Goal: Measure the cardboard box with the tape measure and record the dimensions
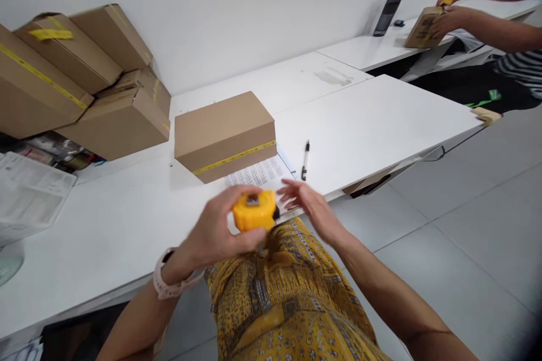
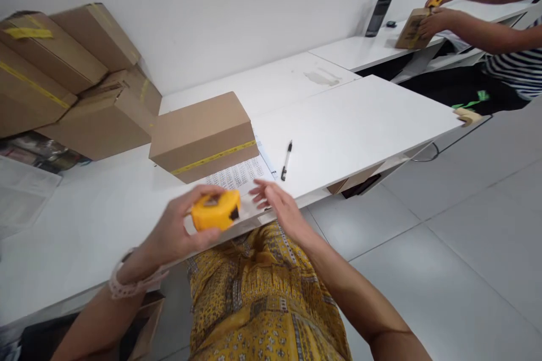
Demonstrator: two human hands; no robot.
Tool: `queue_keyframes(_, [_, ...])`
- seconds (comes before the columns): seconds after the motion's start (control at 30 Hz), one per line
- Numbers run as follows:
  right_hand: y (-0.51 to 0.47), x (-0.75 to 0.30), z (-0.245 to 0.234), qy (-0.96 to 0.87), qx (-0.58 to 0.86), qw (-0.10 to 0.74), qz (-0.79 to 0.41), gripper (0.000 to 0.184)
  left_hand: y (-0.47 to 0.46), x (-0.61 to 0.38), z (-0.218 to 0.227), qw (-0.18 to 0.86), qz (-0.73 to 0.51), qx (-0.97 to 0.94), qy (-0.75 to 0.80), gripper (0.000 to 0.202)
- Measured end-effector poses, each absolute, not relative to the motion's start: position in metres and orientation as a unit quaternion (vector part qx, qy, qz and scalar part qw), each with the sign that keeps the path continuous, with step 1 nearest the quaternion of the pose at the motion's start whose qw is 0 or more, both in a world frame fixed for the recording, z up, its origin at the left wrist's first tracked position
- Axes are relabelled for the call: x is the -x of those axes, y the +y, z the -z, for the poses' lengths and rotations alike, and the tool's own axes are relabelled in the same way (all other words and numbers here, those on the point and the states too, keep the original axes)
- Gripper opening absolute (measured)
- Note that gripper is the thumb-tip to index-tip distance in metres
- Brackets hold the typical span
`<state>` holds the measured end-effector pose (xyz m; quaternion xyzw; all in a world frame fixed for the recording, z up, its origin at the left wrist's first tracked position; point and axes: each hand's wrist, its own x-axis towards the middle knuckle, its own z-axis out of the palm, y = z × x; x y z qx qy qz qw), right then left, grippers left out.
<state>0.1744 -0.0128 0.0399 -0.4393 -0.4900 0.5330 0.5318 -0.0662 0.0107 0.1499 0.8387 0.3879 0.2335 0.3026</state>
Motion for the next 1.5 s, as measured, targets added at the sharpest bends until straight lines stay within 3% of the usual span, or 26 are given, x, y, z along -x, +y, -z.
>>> queue_keyframes(0.1, [-0.050,-0.151,-0.043,-0.443,0.362,0.471,-0.672,0.054,-0.018,0.059,-0.133,0.360,-0.161,-0.829,0.397,0.045])
queue_keyframes(0.3, [-0.038,-0.168,-0.051,-0.480,0.374,0.412,-0.679,0.040,-0.020,0.109,-0.120,0.450,-0.175,-0.749,0.454,0.052])
queue_keyframes(0.43, [0.041,-0.204,-0.085,-0.492,0.426,0.519,-0.554,0.034,0.019,0.179,-0.148,0.391,-0.323,-0.664,0.550,0.046])
queue_keyframes(0.57, [0.140,-0.216,-0.118,-0.471,0.401,0.607,-0.499,0.044,0.075,0.239,-0.184,0.391,-0.450,-0.544,0.591,0.035])
queue_keyframes(0.8, [0.226,-0.182,-0.113,-0.489,0.449,0.597,-0.451,0.049,0.143,0.269,-0.181,0.425,-0.464,-0.502,0.593,0.046])
queue_keyframes(1.03, [0.234,-0.172,-0.095,-0.496,0.447,0.597,-0.445,0.036,0.172,0.256,-0.160,0.496,-0.449,-0.508,0.543,0.046])
queue_keyframes(1.5, [0.239,-0.173,-0.092,-0.456,0.470,0.583,-0.482,0.035,0.175,0.237,-0.159,0.500,-0.451,-0.518,0.527,0.043])
